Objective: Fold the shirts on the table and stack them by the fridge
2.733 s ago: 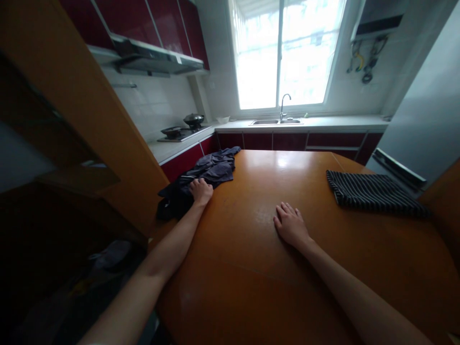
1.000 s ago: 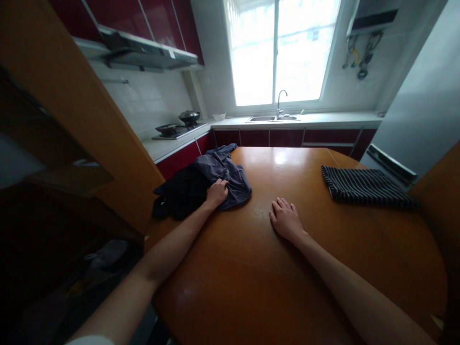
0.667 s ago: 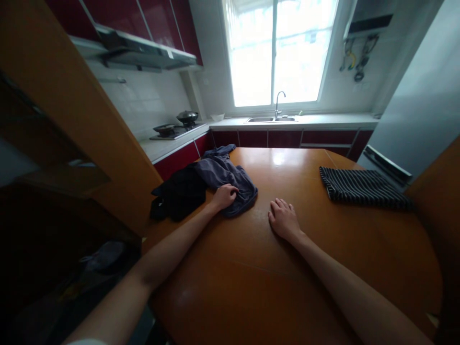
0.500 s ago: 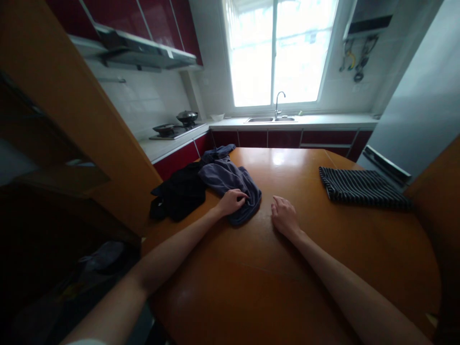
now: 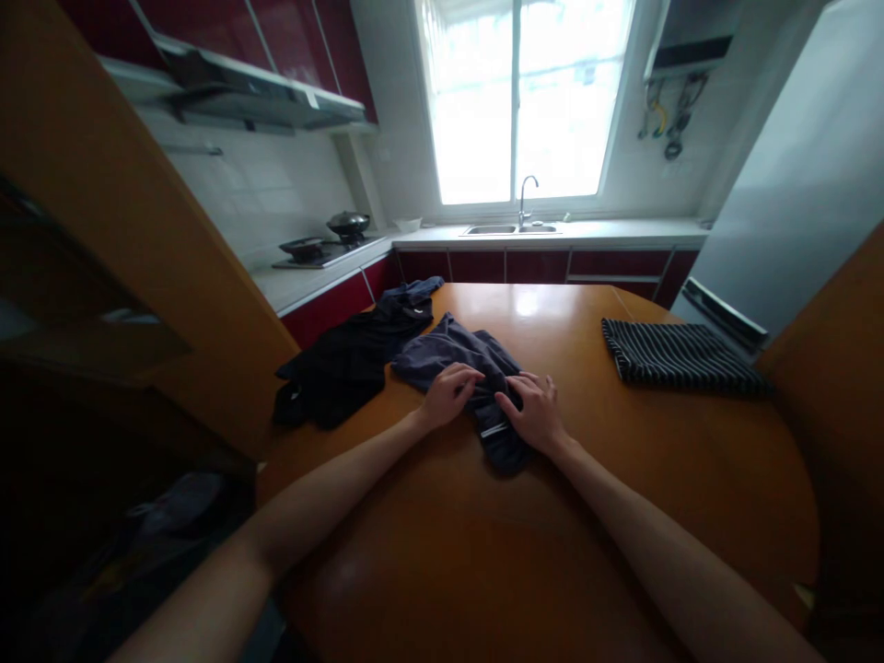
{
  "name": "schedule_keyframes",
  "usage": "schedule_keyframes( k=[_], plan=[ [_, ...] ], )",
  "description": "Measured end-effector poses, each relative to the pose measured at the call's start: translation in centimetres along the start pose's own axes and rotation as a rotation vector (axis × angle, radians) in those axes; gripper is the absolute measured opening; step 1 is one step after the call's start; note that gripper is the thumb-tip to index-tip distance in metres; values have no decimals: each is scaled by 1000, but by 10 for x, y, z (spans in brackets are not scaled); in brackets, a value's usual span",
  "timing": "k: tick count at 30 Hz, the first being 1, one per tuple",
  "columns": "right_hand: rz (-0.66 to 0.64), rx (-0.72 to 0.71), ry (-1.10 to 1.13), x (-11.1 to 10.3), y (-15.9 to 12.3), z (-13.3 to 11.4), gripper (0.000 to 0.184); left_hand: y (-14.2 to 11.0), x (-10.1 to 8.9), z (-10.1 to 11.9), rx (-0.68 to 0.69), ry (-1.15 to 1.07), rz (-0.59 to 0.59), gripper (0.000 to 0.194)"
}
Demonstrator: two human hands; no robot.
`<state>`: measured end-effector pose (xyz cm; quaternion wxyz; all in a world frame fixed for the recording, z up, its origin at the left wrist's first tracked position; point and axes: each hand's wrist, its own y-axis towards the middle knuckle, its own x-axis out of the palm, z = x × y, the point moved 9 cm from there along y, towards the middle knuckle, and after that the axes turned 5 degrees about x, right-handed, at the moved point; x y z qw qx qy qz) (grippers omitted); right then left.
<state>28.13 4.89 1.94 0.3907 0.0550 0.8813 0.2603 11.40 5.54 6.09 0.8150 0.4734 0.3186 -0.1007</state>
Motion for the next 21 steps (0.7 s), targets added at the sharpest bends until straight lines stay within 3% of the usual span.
schedule_keyframes(
  k=[2,5,8,14,18,21],
  plan=[
    [-22,-21,-23,2,-3,-8,31,1,-11,-29,-132,134,27,23],
    [-60,-33,-10,6,-6,-13,30,-5,-23,-69,-376,344,-26,25],
    [-120,-63,-27,9,-8,-15,39,-16,-32,-93,-536,464,-60,31],
    [-195,-70,-66,9,-9,-14,39,-41,-22,-116,-716,555,-203,47],
    [-256,-71,-97,12,-13,-17,48,-47,-4,-117,-710,629,-406,60],
    [-326,-41,-145,18,-17,-14,53,-47,2,-115,-678,689,-435,63]
  ],
)
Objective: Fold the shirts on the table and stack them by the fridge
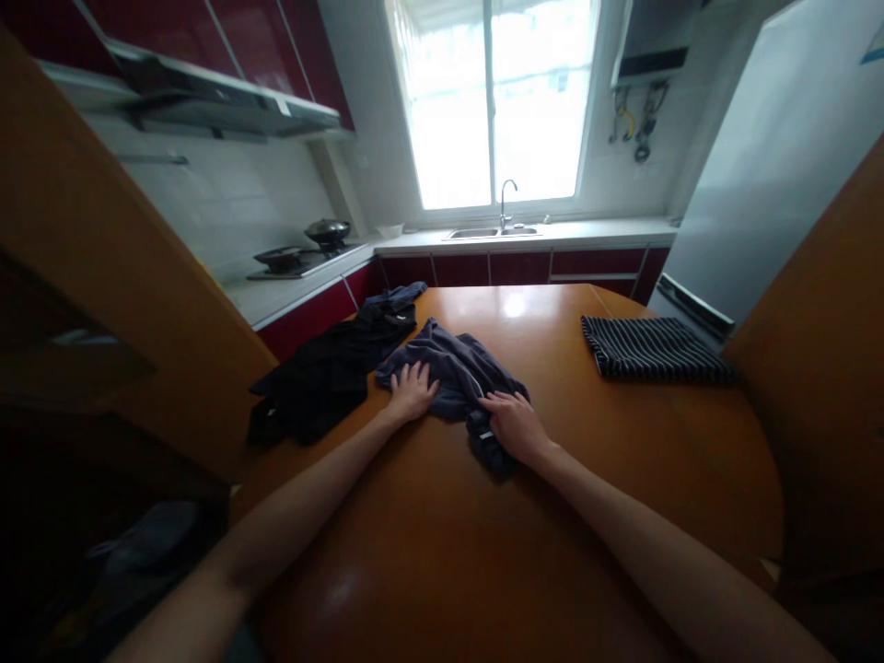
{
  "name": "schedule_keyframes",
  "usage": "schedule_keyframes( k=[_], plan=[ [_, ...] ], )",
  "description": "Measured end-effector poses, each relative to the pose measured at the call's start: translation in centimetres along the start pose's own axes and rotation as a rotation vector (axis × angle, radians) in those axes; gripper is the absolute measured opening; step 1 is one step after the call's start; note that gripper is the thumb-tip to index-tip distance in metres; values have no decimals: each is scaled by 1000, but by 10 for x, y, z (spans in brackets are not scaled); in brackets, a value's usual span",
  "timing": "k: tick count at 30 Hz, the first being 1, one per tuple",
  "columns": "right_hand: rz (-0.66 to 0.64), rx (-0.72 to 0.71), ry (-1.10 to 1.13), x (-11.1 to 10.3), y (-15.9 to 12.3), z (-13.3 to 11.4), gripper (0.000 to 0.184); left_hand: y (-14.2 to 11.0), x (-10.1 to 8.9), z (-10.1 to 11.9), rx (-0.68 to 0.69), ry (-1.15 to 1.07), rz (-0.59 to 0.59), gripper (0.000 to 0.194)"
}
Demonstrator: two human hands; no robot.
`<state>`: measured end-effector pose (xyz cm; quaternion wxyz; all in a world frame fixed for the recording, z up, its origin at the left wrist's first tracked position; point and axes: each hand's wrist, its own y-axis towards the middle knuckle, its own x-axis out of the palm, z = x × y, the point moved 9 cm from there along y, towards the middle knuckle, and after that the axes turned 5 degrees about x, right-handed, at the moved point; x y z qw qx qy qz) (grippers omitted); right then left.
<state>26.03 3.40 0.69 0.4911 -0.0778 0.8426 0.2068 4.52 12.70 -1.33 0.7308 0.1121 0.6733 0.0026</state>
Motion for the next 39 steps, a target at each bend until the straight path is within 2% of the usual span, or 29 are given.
schedule_keyframes(
  k=[3,6,14,17,19,24,29,33,36,39],
  plan=[
    [-31,14,-50,4,3,5,54,5,2,10,18,11,34,63],
    [-17,31,-83,0,12,21,53,17,7,25,32,-19,42,63],
    [51,77,-93,-27,56,106,52,81,12,71,11,-142,92,60],
    [60,100,-97,-35,72,133,52,108,16,81,4,-189,108,59],
    [61,98,-90,-39,82,142,51,123,18,84,-11,-214,112,57],
    [124,62,-35,-48,95,145,47,140,16,85,-23,-286,164,48],
    [139,57,-38,-51,92,139,39,134,5,79,-12,-353,226,35],
    [171,68,-98,-56,88,134,43,123,-8,72,-10,-418,290,29],
    [226,42,-150,-62,85,121,48,115,-20,71,1,-438,354,28],
    [264,-47,-189,-65,80,96,50,109,-30,74,34,-436,406,30]
  ],
)
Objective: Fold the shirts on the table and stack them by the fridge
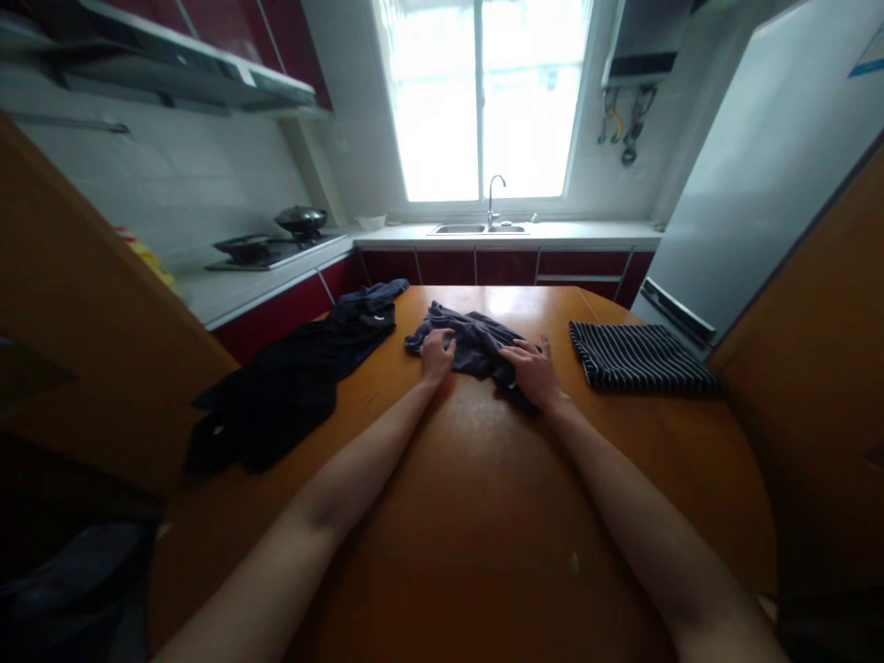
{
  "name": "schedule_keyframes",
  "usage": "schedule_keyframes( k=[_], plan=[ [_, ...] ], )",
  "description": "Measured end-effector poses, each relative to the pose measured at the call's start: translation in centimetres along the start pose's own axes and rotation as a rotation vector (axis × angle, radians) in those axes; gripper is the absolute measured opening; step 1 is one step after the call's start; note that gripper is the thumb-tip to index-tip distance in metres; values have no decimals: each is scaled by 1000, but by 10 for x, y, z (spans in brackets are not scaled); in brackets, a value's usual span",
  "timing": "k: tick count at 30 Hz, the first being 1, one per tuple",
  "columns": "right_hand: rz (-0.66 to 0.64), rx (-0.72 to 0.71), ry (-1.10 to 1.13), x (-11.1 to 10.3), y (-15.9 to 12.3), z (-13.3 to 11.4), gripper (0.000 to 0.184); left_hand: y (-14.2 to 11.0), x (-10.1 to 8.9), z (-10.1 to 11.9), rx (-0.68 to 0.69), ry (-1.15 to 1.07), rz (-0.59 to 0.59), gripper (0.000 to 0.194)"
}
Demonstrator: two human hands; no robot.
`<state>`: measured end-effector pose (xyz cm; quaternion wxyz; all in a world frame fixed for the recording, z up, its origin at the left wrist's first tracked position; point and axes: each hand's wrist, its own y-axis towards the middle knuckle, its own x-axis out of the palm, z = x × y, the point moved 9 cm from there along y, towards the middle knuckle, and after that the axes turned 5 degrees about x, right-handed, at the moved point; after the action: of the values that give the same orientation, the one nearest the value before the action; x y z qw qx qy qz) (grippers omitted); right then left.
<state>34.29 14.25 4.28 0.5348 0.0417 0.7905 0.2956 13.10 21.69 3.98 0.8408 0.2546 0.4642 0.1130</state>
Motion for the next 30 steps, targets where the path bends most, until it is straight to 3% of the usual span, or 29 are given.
schedule_keyframes(
  k=[6,9,12,18,24,30],
  plan=[
    [-174,-261,79,13,-11,-51,53,-4,2,22,226,41,-40,60],
    [-217,-335,142,20,-16,-63,48,-5,6,21,262,73,-87,48],
    [-193,-306,180,21,-16,-61,41,-3,5,20,286,76,-94,33],
    [-91,-268,137,13,-17,-51,33,-9,0,29,364,56,-81,24],
    [27,-287,110,-13,-55,-37,38,-45,-18,35,475,66,-104,17],
    [69,-242,164,-39,-89,-36,34,-111,-51,55,723,55,-166,15]
  ],
)
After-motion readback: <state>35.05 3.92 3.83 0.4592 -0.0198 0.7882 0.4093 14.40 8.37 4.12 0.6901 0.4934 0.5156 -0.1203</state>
